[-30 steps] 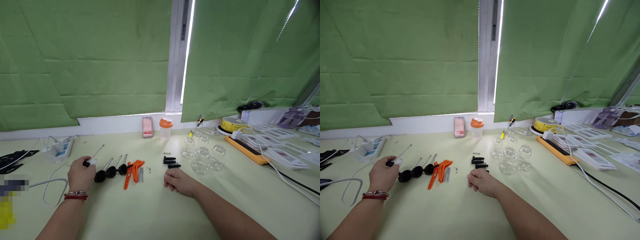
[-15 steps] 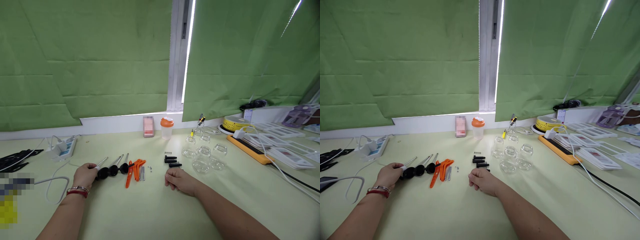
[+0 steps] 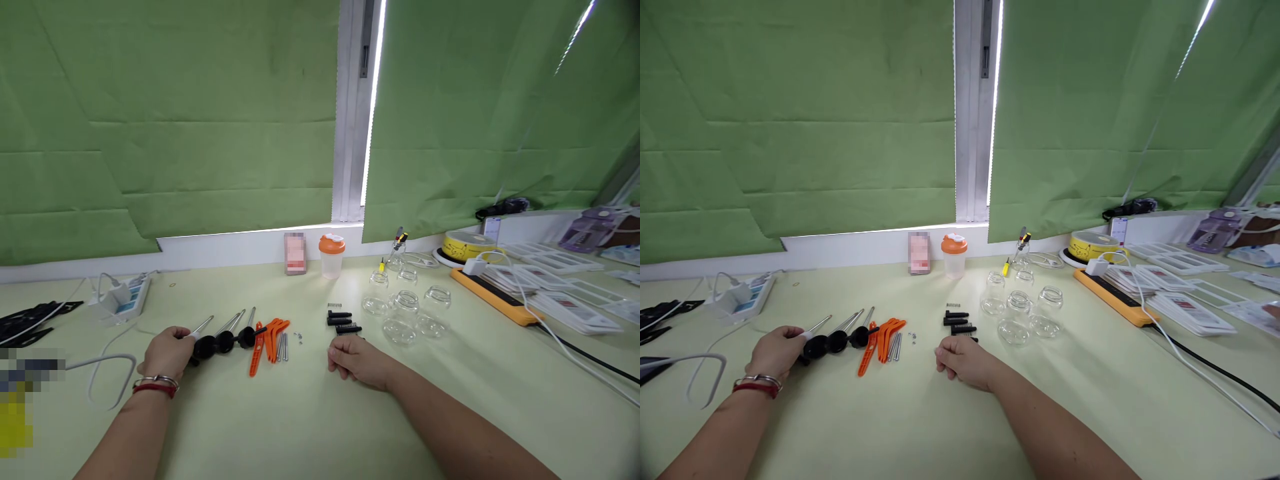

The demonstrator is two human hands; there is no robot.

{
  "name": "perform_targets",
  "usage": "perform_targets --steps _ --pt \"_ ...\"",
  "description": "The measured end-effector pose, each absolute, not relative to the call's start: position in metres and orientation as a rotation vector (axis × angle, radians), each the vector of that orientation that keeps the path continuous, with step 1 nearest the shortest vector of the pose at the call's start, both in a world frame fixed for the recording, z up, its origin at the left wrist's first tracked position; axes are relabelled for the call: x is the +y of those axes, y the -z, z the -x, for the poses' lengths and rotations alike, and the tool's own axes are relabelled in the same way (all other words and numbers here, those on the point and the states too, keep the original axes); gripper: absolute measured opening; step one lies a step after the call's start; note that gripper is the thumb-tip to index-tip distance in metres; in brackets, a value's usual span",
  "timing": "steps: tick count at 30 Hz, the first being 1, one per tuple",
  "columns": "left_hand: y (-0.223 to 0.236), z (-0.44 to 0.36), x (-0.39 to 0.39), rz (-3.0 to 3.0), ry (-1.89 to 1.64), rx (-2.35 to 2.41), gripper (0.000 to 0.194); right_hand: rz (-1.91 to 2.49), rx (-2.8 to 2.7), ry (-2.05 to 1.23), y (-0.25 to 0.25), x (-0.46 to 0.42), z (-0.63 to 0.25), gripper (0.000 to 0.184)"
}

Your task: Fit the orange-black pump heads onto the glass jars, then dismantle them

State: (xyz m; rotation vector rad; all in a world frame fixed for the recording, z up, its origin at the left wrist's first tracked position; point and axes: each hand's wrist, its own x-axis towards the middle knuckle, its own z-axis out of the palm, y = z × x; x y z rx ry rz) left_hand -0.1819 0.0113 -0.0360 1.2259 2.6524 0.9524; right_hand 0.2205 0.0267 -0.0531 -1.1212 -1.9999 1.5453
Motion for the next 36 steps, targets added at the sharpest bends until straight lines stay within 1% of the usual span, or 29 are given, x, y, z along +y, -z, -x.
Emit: perform_targets --steps 2,4,7,10,13,14,16,18,21,23,36 --pt "0.032 0.180 0.011 -1.135 -0.882 2.708 0.025 1.122 -1.996 -1.546 0.053 0.027 -0.221 0.037" --pt "0.029 0.177 0.010 -1.171 -0.845 2.742 0.028 1.118 -1.993 -1.551 0.052 0.027 -0.221 0.037" --pt "0.025 0.168 0.007 -1.447 -0.899 2.815 0.027 1.120 -1.997 -1.549 0.051 0.027 -0.221 0.037" --pt "0.023 0.150 0.003 -1.850 -1.068 2.800 0.022 1.126 -2.005 -1.541 0.052 0.027 -0.222 0.038" --pt "0.022 0.124 0.000 -2.346 -1.221 2.518 0.019 1.129 -2.004 -1.542 0.053 0.027 -0.222 0.038" --pt "0.023 0.115 -0.002 -2.501 -1.205 2.379 0.019 1.130 -2.006 -1.541 0.054 0.027 -0.222 0.038" --pt "0.024 0.098 -0.004 -2.718 -1.106 2.139 0.021 1.132 -2.011 -1.536 0.055 0.027 -0.222 0.039" --pt "0.026 0.084 -0.005 -2.857 -0.928 1.943 0.024 1.129 -2.016 -1.524 0.055 0.027 -0.222 0.039" --pt "0.031 0.070 -0.006 -2.924 -0.679 1.797 0.033 1.122 -2.016 -1.511 0.055 0.027 -0.222 0.040" --pt "0.035 0.066 -0.006 -2.915 -0.615 1.763 0.038 1.122 -2.014 -1.509 0.054 0.027 -0.221 0.039" --pt "0.037 0.076 -0.003 -2.771 -0.562 1.855 0.038 1.141 -2.019 -1.511 0.051 0.026 -0.221 0.037"
